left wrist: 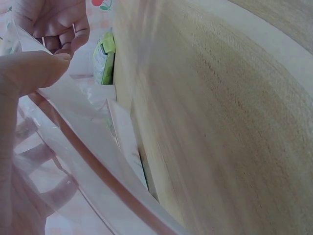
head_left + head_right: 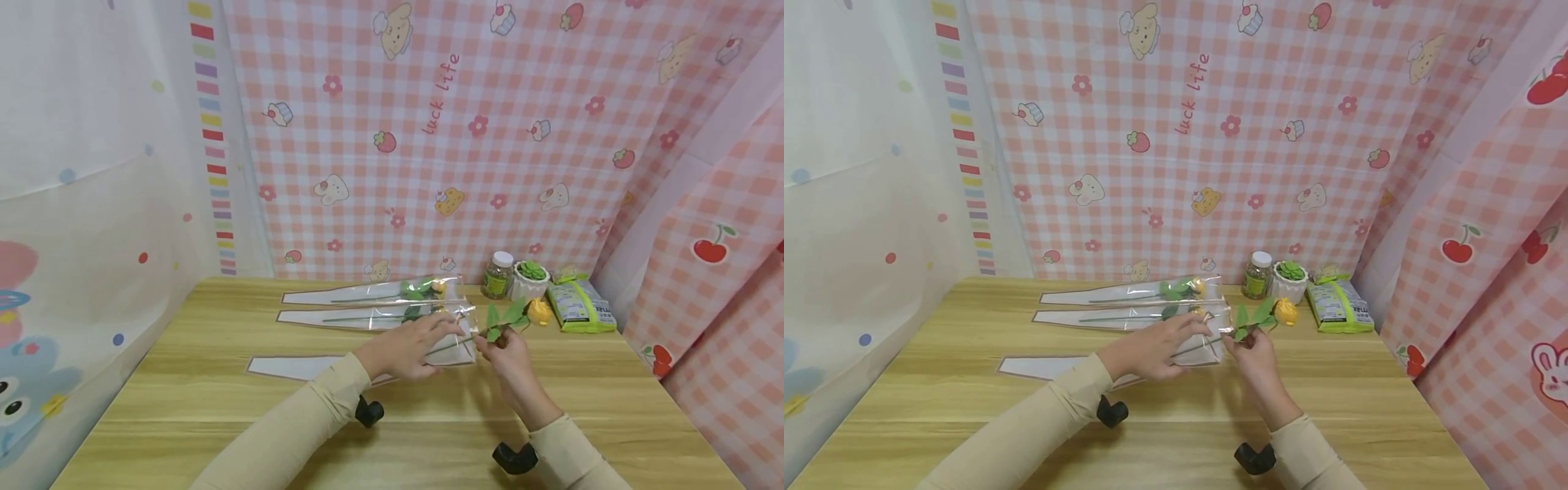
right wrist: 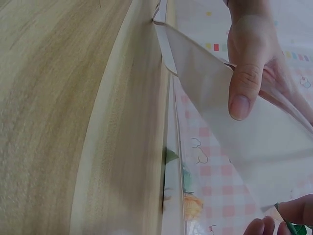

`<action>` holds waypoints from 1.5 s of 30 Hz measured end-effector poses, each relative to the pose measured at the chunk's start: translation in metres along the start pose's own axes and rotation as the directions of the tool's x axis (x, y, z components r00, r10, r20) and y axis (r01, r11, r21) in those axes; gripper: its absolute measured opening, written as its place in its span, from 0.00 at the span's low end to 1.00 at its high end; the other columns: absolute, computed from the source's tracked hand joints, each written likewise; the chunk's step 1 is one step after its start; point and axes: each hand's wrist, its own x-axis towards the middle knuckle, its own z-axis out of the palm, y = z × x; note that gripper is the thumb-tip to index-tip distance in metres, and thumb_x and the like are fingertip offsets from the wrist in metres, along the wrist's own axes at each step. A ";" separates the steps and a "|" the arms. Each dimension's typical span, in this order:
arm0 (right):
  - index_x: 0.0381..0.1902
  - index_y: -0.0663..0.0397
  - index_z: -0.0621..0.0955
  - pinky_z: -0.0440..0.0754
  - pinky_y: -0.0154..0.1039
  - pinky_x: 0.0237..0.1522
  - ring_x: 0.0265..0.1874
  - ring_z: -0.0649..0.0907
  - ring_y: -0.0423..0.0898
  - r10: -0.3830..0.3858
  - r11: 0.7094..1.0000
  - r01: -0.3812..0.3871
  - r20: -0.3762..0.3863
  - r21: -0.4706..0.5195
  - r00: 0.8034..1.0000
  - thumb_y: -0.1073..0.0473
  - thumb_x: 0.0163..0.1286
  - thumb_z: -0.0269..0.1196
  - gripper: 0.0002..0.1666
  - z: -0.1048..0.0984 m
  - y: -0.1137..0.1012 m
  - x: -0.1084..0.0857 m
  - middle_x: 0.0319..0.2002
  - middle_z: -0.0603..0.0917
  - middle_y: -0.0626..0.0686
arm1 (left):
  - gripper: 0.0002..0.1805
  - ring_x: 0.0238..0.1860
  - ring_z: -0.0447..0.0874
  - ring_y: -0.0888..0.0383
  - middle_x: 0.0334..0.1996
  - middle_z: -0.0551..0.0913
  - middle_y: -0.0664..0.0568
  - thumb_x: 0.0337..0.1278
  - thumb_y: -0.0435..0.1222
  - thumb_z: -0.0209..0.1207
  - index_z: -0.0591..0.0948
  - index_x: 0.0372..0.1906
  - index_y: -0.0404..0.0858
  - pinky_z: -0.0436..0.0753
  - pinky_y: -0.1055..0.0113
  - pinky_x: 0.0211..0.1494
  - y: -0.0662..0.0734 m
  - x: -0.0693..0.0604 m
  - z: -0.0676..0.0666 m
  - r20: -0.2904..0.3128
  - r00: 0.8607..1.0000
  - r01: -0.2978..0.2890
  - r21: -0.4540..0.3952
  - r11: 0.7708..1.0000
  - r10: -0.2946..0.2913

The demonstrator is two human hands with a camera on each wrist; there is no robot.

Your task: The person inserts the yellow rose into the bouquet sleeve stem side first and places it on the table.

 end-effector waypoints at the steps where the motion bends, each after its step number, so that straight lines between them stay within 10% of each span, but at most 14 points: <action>1: 0.54 0.69 0.72 0.79 0.31 0.45 0.39 0.77 0.36 -0.003 1.000 0.003 0.004 0.005 1.000 0.66 0.74 0.60 0.15 0.000 0.000 0.000 0.42 0.79 0.50 | 0.41 0.66 0.73 0.50 0.73 0.61 0.46 0.61 0.45 0.68 0.60 0.74 0.47 0.76 0.57 0.68 0.000 0.000 0.000 -0.004 1.000 -0.002 -0.001 1.000 0.002; 30: 0.56 0.79 0.72 0.83 0.36 0.49 0.34 0.84 0.39 -0.022 0.999 0.016 0.154 0.042 0.988 0.75 0.71 0.51 0.18 0.001 0.008 -0.005 0.40 0.82 0.51 | 0.40 0.70 0.67 0.48 0.71 0.62 0.44 0.57 0.37 0.69 0.61 0.71 0.42 0.70 0.59 0.72 -0.011 -0.002 0.001 -0.188 0.981 -0.059 -0.052 0.997 0.048; 45: 0.62 0.83 0.69 0.84 0.37 0.50 0.40 0.85 0.43 -0.044 0.998 0.053 0.227 -0.034 0.973 0.72 0.74 0.53 0.22 -0.011 0.015 -0.009 0.50 0.82 0.68 | 0.39 0.70 0.67 0.47 0.71 0.62 0.44 0.57 0.37 0.69 0.61 0.69 0.45 0.68 0.60 0.74 -0.014 -0.004 0.002 -0.227 0.973 -0.066 -0.069 0.995 0.049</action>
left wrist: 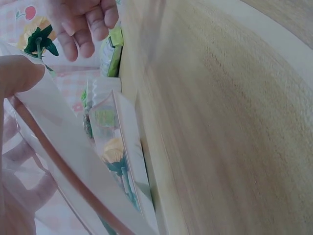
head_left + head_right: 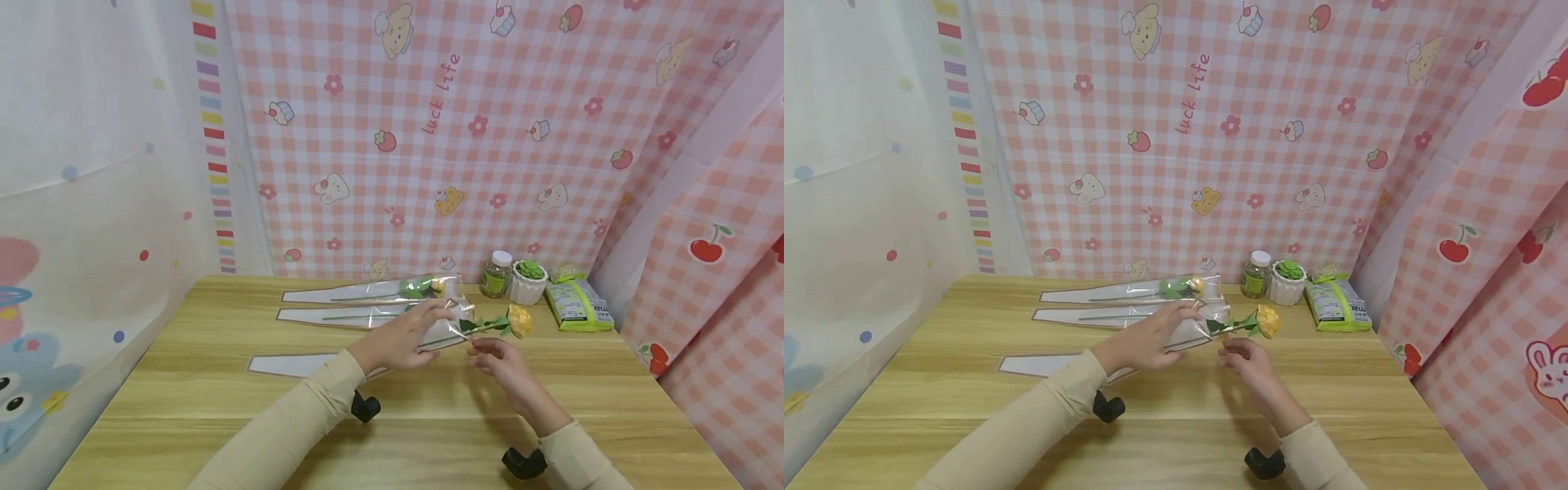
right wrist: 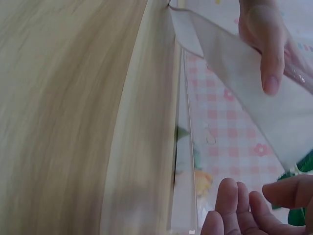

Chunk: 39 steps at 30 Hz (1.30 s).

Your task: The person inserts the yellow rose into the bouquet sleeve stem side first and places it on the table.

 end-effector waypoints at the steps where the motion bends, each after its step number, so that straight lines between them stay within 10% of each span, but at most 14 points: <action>1: 0.62 0.83 0.68 0.84 0.37 0.50 0.41 0.86 0.44 0.005 1.000 -0.005 0.003 -0.007 1.000 0.72 0.75 0.53 0.22 -0.003 0.001 -0.001 0.51 0.81 0.70 | 0.39 0.71 0.66 0.47 0.71 0.62 0.44 0.57 0.37 0.69 0.61 0.69 0.45 0.67 0.60 0.74 0.000 0.000 0.000 -0.002 1.000 -0.002 -0.001 1.000 0.002; 14: 0.78 0.62 0.32 0.78 0.39 0.52 0.55 0.77 0.45 0.114 0.993 -0.118 -0.104 -0.028 0.988 0.51 0.80 0.54 0.51 -0.039 0.000 -0.005 0.70 0.61 0.69 | 0.39 0.69 0.68 0.51 0.69 0.62 0.45 0.58 0.38 0.69 0.60 0.70 0.42 0.65 0.65 0.75 -0.002 0.001 0.000 0.014 1.000 -0.026 0.039 0.999 0.025; 23: 0.76 0.59 0.52 0.74 0.35 0.48 0.42 0.77 0.30 0.059 0.996 -0.044 -0.184 0.082 0.981 0.37 0.80 0.39 0.41 -0.042 -0.014 -0.005 0.62 0.66 0.55 | 0.38 0.63 0.74 0.50 0.70 0.61 0.44 0.60 0.37 0.67 0.60 0.70 0.42 0.77 0.64 0.66 0.001 0.000 0.000 0.034 0.999 -0.009 0.023 1.000 0.008; 39: 0.64 0.59 0.67 0.76 0.28 0.46 0.47 0.77 0.31 -0.177 0.956 0.232 -0.278 0.180 0.944 0.62 0.82 0.49 0.17 -0.042 -0.028 -0.007 0.48 0.79 0.32 | 0.39 0.67 0.70 0.51 0.70 0.61 0.45 0.58 0.38 0.66 0.59 0.71 0.44 0.73 0.63 0.69 -0.001 -0.002 0.002 0.086 0.996 0.009 0.009 1.000 -0.009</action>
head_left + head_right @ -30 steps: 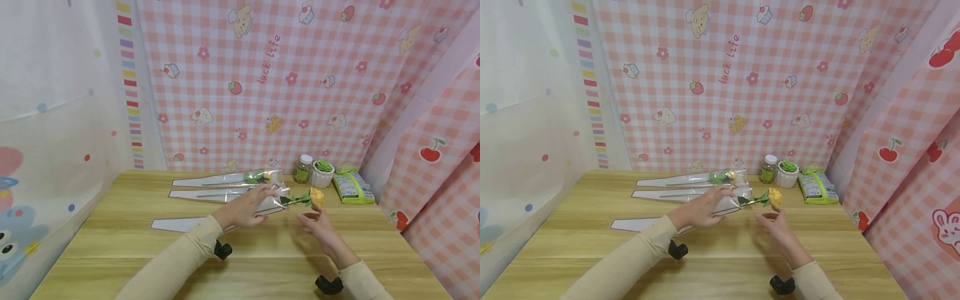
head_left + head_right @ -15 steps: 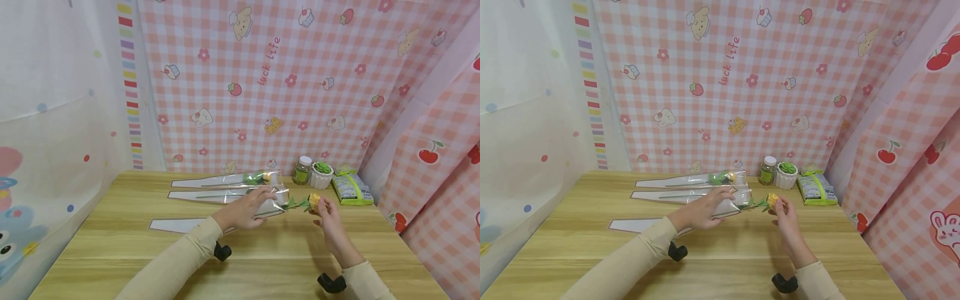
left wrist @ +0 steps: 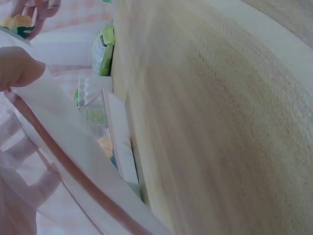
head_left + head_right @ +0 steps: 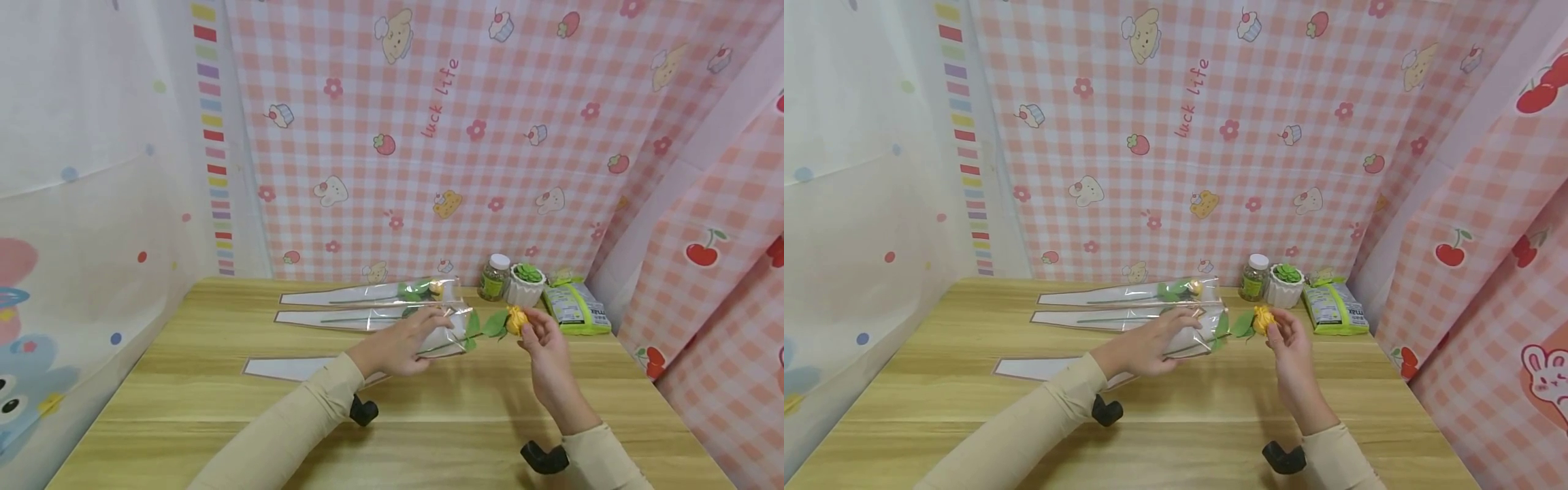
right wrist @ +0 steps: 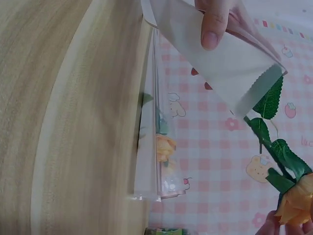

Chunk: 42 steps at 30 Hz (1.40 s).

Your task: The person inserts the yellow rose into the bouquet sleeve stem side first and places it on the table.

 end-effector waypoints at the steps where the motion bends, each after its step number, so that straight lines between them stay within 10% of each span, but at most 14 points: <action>1: 0.64 0.60 0.67 0.77 0.27 0.47 0.48 0.78 0.32 -0.021 1.000 0.021 -0.001 0.015 1.000 0.63 0.81 0.48 0.17 0.001 -0.001 0.000 0.49 0.79 0.33 | 0.40 0.65 0.71 0.51 0.70 0.61 0.45 0.58 0.38 0.66 0.59 0.71 0.44 0.74 0.64 0.68 0.000 0.000 0.000 0.003 1.000 0.005 -0.004 1.000 -0.005; 21: 0.54 0.70 0.73 0.81 0.27 0.50 0.49 0.81 0.37 -0.187 0.975 0.181 0.039 0.125 0.981 0.72 0.73 0.58 0.13 0.022 0.005 -0.005 0.53 0.80 0.46 | 0.43 0.68 0.69 0.50 0.70 0.61 0.45 0.55 0.39 0.67 0.57 0.73 0.44 0.70 0.62 0.72 -0.002 0.003 0.005 -0.016 1.000 -0.013 0.013 1.000 0.013; 42: 0.55 0.75 0.74 0.79 0.28 0.45 0.46 0.79 0.37 -0.195 0.972 0.201 0.064 -0.121 0.979 0.71 0.72 0.62 0.17 0.046 0.011 -0.010 0.46 0.81 0.43 | 0.47 0.61 0.74 0.50 0.73 0.60 0.43 0.55 0.41 0.68 0.53 0.75 0.49 0.77 0.56 0.66 0.000 0.004 0.002 -0.034 0.999 0.037 0.021 0.999 -0.036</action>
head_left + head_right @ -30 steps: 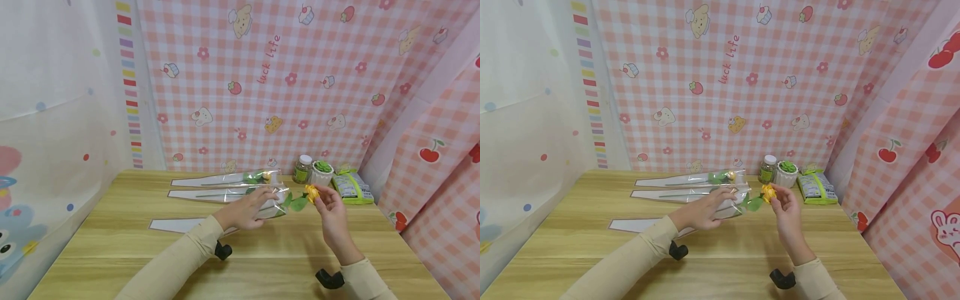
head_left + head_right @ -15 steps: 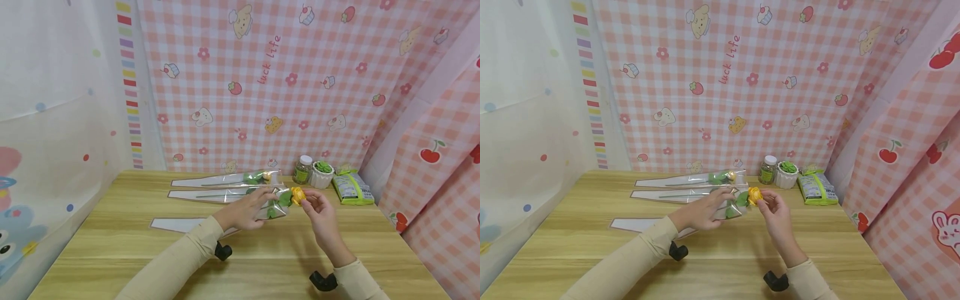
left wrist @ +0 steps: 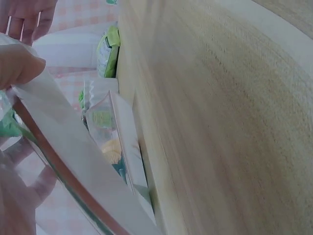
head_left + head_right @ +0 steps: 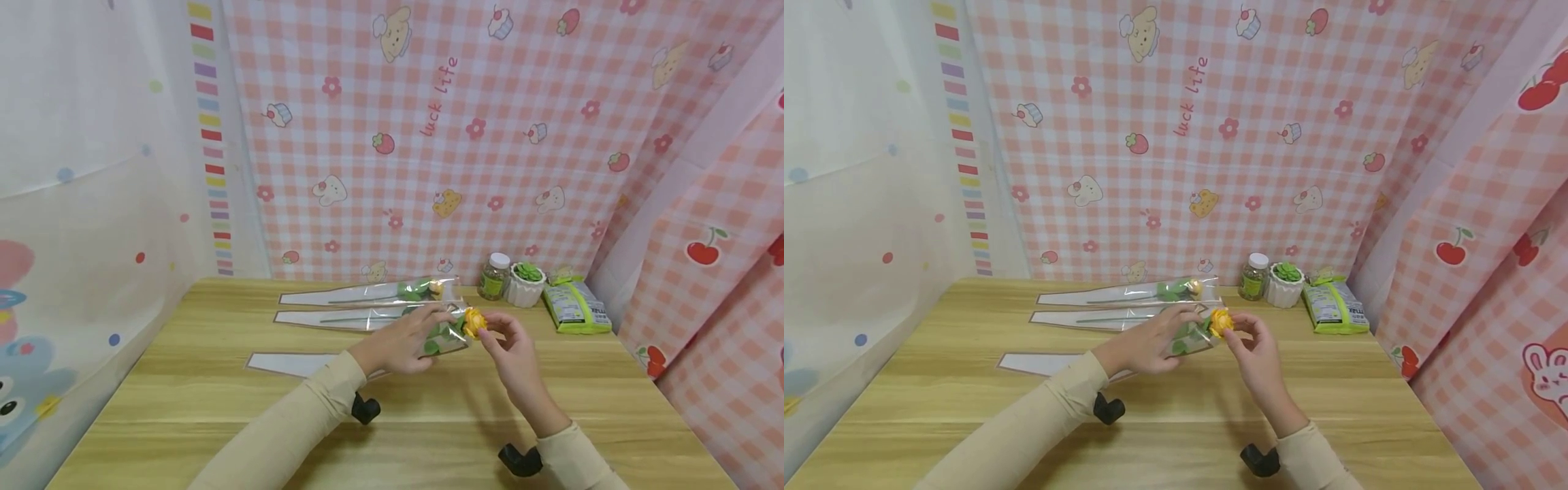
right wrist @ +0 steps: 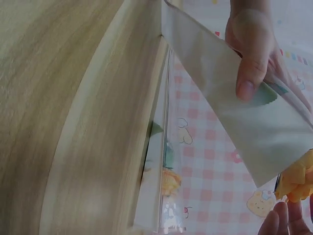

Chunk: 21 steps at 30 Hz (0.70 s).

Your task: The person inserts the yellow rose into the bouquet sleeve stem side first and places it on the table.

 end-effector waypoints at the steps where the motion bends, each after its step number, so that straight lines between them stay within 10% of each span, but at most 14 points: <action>1: 0.54 0.74 0.75 0.79 0.29 0.44 0.45 0.79 0.37 -0.004 1.000 0.004 -0.007 -0.025 1.000 0.71 0.71 0.63 0.16 0.001 0.000 0.000 0.46 0.81 0.45 | 0.47 0.62 0.74 0.49 0.73 0.59 0.43 0.56 0.41 0.68 0.53 0.75 0.49 0.77 0.56 0.66 0.000 0.000 0.000 0.001 1.000 0.001 -0.002 1.000 -0.001; 9: 0.52 0.72 0.78 0.80 0.28 0.43 0.44 0.80 0.39 -0.039 0.993 0.041 0.016 -0.111 0.999 0.71 0.69 0.65 0.15 0.007 -0.001 -0.001 0.50 0.82 0.65 | 0.49 0.67 0.69 0.49 0.72 0.60 0.43 0.56 0.40 0.68 0.51 0.76 0.50 0.76 0.56 0.67 0.002 0.001 -0.005 -0.028 0.999 -0.028 -0.024 0.999 0.027; 21: 0.54 0.67 0.83 0.80 0.26 0.50 0.48 0.83 0.37 -0.096 0.974 0.117 0.116 -0.193 0.989 0.60 0.80 0.56 0.17 0.008 0.003 -0.006 0.52 0.85 0.63 | 0.49 0.69 0.66 0.50 0.74 0.58 0.45 0.54 0.37 0.67 0.51 0.76 0.49 0.75 0.54 0.68 0.004 0.003 -0.007 -0.049 0.997 -0.056 -0.036 0.998 0.055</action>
